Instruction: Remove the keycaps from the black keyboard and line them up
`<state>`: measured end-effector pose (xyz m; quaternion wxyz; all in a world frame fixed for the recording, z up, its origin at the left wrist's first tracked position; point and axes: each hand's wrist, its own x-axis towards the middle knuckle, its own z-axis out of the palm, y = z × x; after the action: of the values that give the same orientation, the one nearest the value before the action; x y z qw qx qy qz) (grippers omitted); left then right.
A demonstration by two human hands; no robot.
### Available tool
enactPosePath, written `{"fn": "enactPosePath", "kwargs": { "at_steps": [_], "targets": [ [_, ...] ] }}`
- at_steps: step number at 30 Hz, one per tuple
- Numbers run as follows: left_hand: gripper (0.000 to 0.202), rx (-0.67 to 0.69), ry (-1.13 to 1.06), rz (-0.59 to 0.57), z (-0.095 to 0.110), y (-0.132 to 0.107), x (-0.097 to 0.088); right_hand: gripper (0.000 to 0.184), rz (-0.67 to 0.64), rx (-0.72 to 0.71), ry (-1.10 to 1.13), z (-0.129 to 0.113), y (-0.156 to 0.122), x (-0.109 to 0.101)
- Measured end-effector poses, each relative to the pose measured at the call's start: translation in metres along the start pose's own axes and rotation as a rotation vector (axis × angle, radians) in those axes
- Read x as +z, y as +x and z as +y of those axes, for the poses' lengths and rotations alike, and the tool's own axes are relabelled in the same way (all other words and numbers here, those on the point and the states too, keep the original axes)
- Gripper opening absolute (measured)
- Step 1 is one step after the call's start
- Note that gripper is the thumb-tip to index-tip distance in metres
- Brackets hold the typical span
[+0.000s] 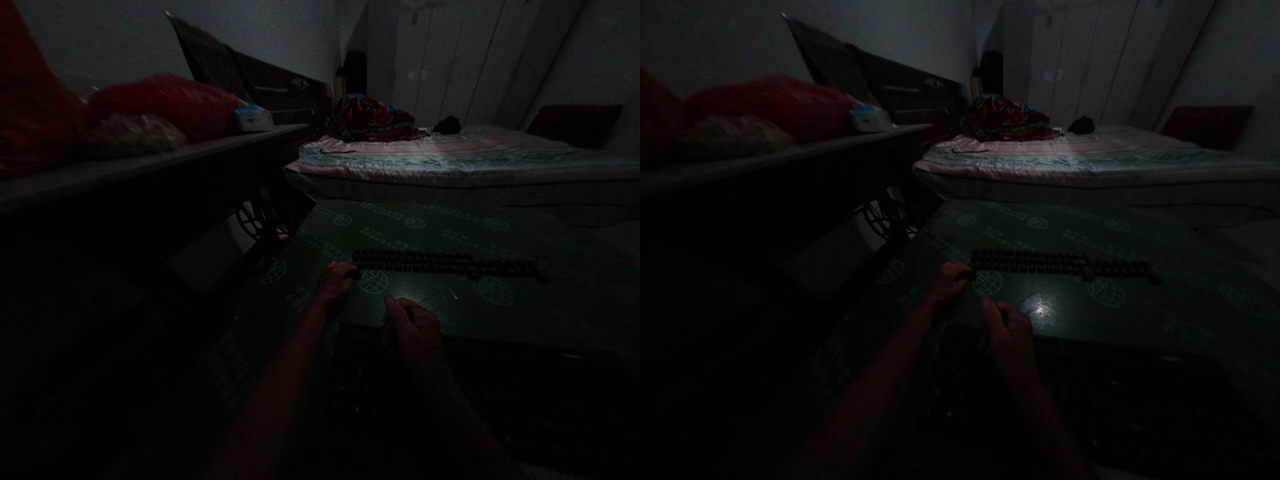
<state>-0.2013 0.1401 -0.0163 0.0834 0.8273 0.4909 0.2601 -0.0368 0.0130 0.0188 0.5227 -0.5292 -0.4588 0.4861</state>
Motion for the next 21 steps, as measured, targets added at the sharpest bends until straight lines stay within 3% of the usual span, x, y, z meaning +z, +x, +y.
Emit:
{"fn": "enactPosePath", "kwargs": {
  "at_steps": [7, 21],
  "targets": [
    [0.032, 0.032, 0.018, 0.004, -0.0036, 0.0012, 0.0039, 0.04, -0.001, 0.016, 0.02, 0.0017, 0.0001, 0.0008],
    [0.024, 0.007, 0.008, 0.036, -0.002, -0.0011, 0.0032, 0.04, -0.011, 0.0, -0.013, -0.0014, -0.0016, 0.0005]
  ]
}}
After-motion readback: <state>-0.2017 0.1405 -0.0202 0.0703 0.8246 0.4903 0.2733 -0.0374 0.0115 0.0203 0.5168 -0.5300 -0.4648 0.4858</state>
